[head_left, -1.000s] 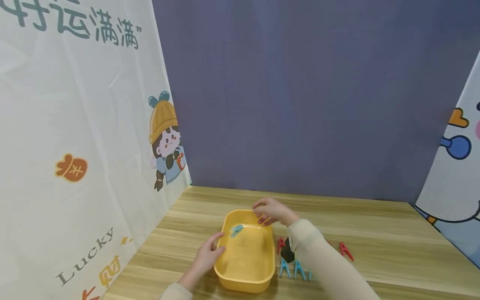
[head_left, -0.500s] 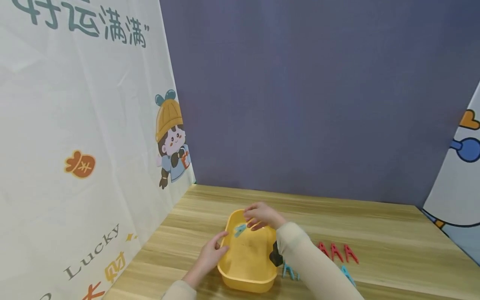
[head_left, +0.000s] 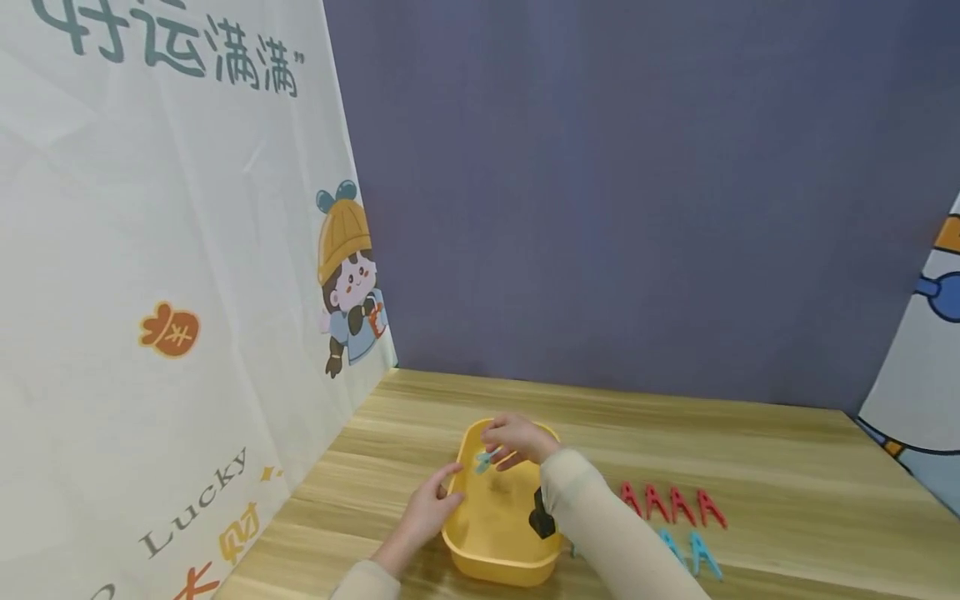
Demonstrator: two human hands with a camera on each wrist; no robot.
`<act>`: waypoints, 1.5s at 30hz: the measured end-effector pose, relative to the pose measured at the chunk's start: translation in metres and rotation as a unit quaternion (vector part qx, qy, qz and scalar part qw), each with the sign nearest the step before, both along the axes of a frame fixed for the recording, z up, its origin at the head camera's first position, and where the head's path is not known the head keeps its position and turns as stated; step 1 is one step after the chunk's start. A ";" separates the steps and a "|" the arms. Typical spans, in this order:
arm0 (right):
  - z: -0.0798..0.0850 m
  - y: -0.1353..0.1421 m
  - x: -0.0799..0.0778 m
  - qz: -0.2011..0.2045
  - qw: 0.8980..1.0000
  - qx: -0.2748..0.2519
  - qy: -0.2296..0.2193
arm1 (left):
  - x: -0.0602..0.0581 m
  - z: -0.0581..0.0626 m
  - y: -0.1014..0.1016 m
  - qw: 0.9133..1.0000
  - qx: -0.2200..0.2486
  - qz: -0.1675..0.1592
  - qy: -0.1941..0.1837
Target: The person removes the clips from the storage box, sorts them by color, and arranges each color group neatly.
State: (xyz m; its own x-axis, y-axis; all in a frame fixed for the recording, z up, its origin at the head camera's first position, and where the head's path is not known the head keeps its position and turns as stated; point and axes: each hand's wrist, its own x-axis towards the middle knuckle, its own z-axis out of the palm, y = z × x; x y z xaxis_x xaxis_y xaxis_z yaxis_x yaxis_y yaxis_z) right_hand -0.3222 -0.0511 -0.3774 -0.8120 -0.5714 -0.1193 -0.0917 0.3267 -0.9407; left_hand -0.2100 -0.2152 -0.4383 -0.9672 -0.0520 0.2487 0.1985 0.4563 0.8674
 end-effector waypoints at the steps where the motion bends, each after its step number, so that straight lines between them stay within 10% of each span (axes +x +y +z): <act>1: -0.001 -0.001 0.000 0.001 1.000 0.004 -0.001 | 0.000 0.000 0.000 1.000 0.000 0.001 -0.001; 45: -0.031 -0.019 0.000 -0.010 0.992 0.125 0.013 | -0.002 -0.003 -0.004 1.000 0.012 -0.013 -0.014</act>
